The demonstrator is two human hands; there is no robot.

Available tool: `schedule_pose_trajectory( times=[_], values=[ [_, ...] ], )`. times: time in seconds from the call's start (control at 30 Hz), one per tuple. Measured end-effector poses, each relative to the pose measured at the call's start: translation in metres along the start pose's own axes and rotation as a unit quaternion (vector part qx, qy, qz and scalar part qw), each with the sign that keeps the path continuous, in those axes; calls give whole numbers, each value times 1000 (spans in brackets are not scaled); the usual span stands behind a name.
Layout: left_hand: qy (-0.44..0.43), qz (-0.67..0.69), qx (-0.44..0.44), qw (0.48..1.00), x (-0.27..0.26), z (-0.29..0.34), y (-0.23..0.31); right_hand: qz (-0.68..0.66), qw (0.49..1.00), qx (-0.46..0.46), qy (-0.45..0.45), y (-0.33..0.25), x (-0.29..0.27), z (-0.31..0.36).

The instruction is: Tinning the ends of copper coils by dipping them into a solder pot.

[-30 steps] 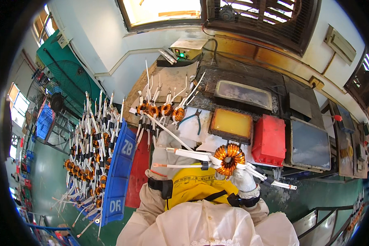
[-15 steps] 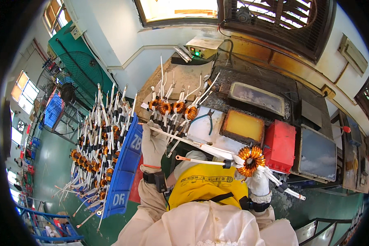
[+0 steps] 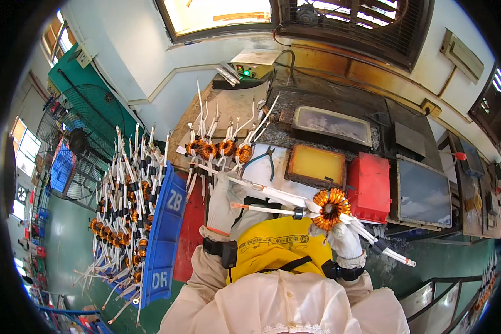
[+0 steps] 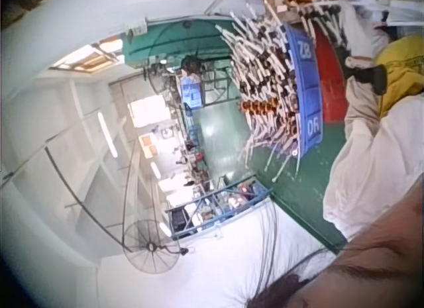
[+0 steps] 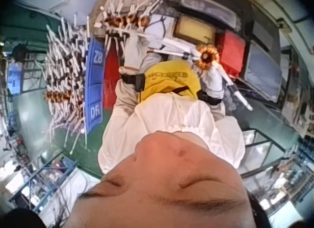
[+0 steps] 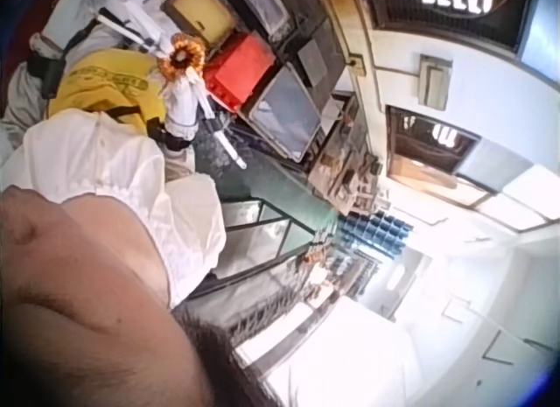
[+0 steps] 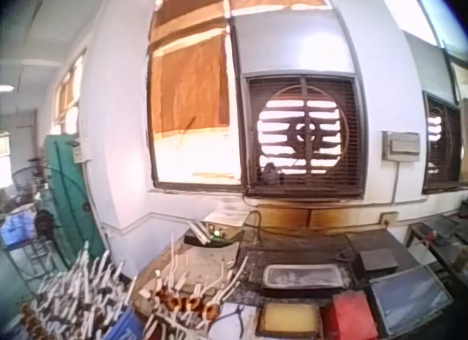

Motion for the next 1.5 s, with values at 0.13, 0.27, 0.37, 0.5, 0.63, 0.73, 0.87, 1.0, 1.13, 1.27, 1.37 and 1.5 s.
schedule_pose_trajectory(
  times=[0.13,0.27,0.37,0.5,0.63,0.73,0.87,1.0,1.13,1.27,1.37,1.5],
  values=[
    [16,81,-45,996,1,2,-17,-19,999,-24,-14,-17,10,-2],
    [-58,181,-99,977,18,11,-32,-1,992,-119,53,-39,7,-11],
    [-79,189,-155,967,41,31,-54,74,964,-197,162,-52,6,-18],
    [-216,90,-355,905,71,73,-108,260,922,-182,221,-56,12,-31],
    [-254,11,-399,881,90,97,-142,190,946,-151,212,-40,-1,-23],
    [-259,-57,-304,915,74,67,-127,248,920,-180,243,-43,-22,-17],
    [-173,-103,-317,927,48,35,-124,314,887,-103,323,-51,-29,-1],
    [-164,-96,-311,931,40,15,-130,324,876,-96,345,-48,-35,-2],
    [-171,-129,-254,943,43,2,-126,299,877,-117,358,-38,-52,2],
    [-189,131,-259,938,58,-6,-107,103,950,-68,287,-30,-62,1],
    [-187,206,-236,931,48,-24,-104,9,959,-73,275,-27,-63,3],
    [-210,341,-266,877,57,-35,-105,-25,966,-91,242,-18,-75,12]
  ],
)
Point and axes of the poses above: each hand's wrist, its own z-axis away from the middle knuckle, its own x-axis out of the palm, y = z × x, the point moved 6 cm from there along -z, towards the middle knuckle, and after that the axes turned 8 degrees about -y, right-handed, at the moved point
